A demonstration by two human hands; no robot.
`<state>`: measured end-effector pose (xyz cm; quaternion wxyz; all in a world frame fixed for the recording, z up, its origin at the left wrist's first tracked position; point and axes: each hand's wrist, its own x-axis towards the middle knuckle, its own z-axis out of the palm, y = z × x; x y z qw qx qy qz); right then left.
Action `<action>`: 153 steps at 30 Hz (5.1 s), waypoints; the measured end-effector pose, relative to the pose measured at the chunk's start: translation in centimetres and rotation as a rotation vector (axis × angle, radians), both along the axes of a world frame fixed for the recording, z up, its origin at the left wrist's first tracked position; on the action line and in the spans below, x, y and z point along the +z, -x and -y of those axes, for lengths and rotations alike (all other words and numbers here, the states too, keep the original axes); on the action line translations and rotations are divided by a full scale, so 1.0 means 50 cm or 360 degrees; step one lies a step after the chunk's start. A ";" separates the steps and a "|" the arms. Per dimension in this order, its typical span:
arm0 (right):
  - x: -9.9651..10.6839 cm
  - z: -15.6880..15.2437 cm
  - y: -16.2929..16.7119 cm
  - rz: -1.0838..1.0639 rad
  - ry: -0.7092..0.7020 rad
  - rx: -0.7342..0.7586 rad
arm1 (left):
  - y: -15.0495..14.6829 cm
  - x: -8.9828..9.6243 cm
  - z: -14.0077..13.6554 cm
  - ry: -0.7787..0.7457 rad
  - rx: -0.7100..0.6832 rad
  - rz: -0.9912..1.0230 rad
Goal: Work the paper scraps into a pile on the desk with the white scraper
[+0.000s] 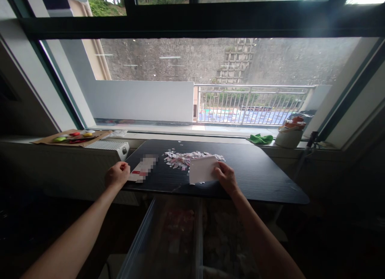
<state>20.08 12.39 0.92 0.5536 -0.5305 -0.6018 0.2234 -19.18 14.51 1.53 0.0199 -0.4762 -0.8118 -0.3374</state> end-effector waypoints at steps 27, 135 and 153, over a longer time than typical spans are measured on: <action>0.014 0.014 -0.075 0.0472 0.0466 -0.0520 | -0.006 0.010 0.008 0.0080 -0.0004 -0.0062; 0.009 0.024 -0.077 0.0061 0.0275 -0.0866 | -0.012 0.016 0.011 0.0156 0.0028 -0.0104; -0.005 0.011 -0.079 -0.0307 0.0112 -0.0097 | -0.007 0.012 0.009 0.0136 0.0007 -0.0088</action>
